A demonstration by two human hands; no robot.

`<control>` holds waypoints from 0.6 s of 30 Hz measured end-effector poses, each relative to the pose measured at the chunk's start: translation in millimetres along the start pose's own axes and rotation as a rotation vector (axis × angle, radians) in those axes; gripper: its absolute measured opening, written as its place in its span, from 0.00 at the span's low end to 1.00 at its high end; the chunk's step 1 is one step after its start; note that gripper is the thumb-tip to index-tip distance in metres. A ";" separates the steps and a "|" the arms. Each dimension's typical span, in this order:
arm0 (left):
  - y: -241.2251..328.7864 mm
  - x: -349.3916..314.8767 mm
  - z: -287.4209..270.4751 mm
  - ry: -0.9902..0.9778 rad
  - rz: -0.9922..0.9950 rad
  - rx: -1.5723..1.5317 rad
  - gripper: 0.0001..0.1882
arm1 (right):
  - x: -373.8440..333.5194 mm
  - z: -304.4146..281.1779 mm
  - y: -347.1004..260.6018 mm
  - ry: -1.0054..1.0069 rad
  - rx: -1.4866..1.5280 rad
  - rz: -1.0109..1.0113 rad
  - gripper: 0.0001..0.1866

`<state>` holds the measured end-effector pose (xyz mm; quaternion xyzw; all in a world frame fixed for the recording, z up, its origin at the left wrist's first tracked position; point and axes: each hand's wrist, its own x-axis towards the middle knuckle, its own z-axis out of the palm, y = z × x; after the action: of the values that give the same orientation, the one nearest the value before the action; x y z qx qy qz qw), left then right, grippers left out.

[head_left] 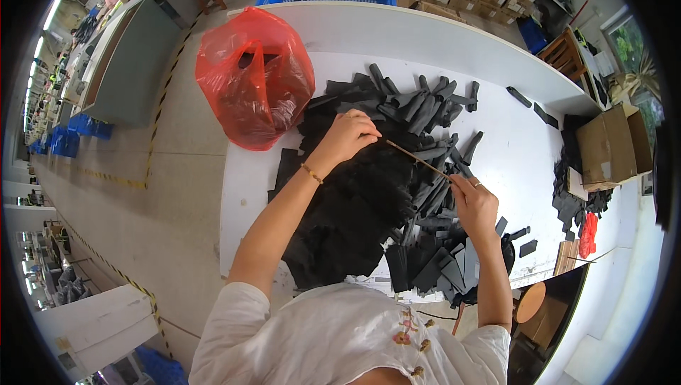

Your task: Measuring the length of black foam strips using a wooden ruler at a workbench in a factory setting.

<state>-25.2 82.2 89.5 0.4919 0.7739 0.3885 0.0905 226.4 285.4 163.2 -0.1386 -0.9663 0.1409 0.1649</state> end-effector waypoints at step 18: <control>9.9 -14.9 -7.7 -0.011 -0.006 0.015 0.07 | -19.5 -6.4 -13.0 -0.061 0.029 -0.007 0.08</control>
<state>-14.9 68.0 98.0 0.4923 0.7778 0.3798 0.0921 243.5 268.7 167.6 -0.1283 -0.9692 0.1584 0.1380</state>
